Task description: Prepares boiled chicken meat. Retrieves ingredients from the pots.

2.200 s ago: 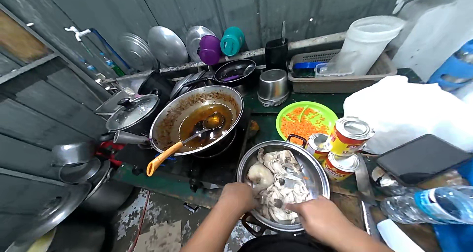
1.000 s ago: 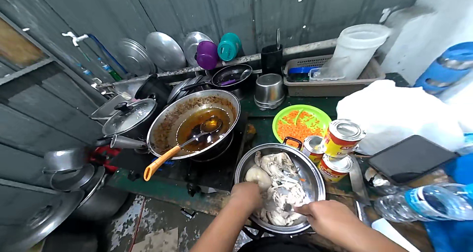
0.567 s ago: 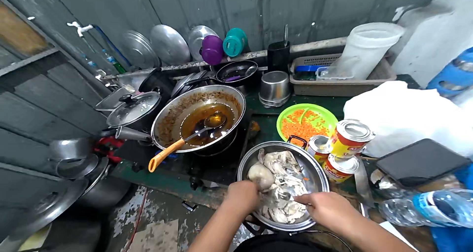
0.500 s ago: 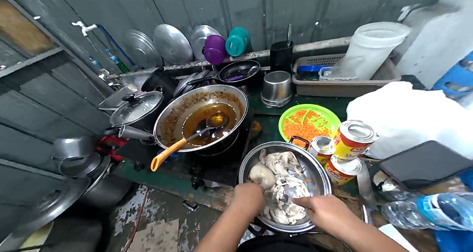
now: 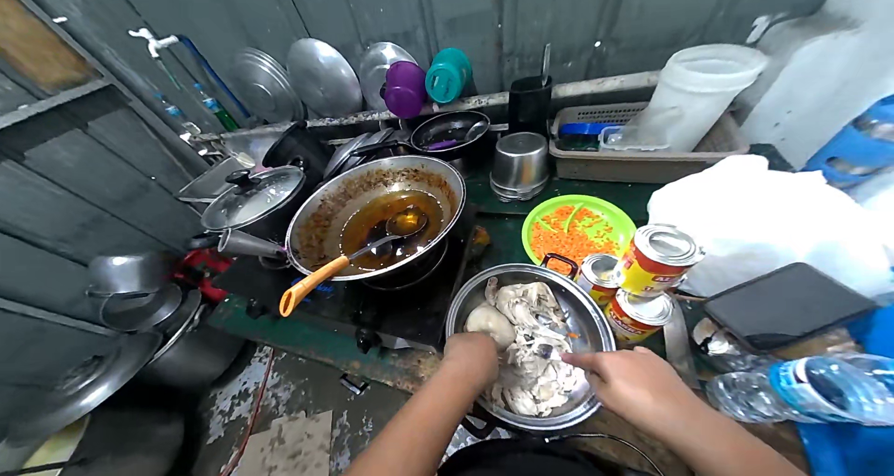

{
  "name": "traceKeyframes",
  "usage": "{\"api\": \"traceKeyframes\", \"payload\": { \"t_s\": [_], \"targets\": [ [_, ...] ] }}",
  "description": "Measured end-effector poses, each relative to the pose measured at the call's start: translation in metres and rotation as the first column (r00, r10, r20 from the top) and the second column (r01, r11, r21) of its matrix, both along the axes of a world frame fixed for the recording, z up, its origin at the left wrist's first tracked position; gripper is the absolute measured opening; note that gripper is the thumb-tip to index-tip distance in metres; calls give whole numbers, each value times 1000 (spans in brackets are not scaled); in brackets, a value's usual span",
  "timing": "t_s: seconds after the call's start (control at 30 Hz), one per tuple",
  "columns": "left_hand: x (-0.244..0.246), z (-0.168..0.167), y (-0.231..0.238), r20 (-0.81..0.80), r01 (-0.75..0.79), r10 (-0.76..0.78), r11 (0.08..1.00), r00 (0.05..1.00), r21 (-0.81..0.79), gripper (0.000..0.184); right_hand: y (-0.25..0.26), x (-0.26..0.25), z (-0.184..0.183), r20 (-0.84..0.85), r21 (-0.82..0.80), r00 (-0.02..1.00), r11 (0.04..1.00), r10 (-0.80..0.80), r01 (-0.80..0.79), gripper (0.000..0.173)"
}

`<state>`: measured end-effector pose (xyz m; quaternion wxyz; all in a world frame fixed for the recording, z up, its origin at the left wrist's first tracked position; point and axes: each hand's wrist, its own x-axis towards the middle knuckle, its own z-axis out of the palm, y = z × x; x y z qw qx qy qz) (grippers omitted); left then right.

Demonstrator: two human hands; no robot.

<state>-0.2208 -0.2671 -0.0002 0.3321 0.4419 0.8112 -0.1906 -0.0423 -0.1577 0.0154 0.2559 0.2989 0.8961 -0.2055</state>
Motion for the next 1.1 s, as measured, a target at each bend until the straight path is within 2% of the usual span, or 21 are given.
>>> {"api": "traceKeyframes", "payload": {
  "t_s": [0.13,0.23,0.5,0.73,0.93,1.0,1.1],
  "targets": [
    [3,-1,-9,-31,6,-7,1000,999,-15,34,-7,-10,-27,35,-2,999,1000,-12,12,53],
    [-3,4,-21,-33,10,-9,1000,999,17,37,4,-8,-16,106,-31,994,999,-23,26,50],
    [5,11,-18,-16,65,-64,985,998,158,34,17,-26,-17,97,-303,986,939,-137,160,50],
    [6,-4,-5,-14,14,-13,998,1000,66,33,23,-29,-33,165,-413,967,876,-195,247,49],
    [8,-4,0,-49,28,-27,1000,998,11,29,26,-18,-26,165,-390,963,883,-212,261,50],
    [9,-2,2,-61,33,-33,999,998,-3,28,28,-10,-19,93,-367,975,904,-200,220,50],
    [11,-1,5,-61,41,-42,999,997,-11,29,20,-9,0,50,-223,995,970,-89,98,51]
  ]
}}
